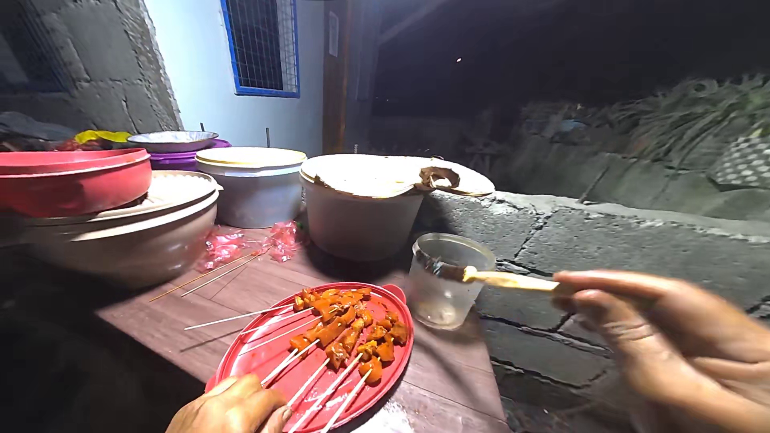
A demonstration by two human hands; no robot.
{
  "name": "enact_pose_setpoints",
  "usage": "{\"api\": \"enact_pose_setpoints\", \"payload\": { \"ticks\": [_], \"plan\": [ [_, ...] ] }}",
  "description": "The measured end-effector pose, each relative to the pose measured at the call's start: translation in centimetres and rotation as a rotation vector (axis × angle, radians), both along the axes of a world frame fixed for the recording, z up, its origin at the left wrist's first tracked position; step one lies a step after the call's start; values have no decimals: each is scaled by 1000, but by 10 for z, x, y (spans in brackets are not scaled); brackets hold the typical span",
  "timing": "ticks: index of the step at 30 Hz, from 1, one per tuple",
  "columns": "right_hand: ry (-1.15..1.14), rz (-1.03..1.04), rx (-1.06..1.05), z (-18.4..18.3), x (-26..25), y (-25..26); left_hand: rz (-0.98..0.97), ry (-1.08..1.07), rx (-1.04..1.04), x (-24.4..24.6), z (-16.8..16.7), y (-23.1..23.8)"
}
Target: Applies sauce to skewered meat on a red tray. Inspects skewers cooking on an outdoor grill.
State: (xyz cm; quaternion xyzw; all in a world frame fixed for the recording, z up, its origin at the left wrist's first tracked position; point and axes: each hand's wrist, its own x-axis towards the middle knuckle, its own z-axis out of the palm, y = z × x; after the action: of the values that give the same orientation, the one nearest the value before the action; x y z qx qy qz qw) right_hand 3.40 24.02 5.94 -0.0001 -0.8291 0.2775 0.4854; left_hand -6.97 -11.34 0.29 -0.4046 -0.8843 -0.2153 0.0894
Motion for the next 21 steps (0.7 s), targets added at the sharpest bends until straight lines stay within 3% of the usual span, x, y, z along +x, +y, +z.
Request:
{"api": "enact_pose_setpoints", "payload": {
  "ticks": [5, 9, 15, 18, 21],
  "plan": [
    [-128, -249, 143, 25, -29, 27, 14, 89, -7, -8, 4, 4],
    [-418, -285, 132, 35, -73, 33, 161, 234, -58, -22, -5, 16],
    [-797, -208, 150, 33, -114, 45, 215, 194, -149, -29, -8, 25],
    [-747, -69, -39, 31, -112, 56, 217, 223, -106, -30, -9, 25],
    [-524, -9, -193, 28, -96, 65, 212, 287, -32, -31, -14, 24]
  ]
}}
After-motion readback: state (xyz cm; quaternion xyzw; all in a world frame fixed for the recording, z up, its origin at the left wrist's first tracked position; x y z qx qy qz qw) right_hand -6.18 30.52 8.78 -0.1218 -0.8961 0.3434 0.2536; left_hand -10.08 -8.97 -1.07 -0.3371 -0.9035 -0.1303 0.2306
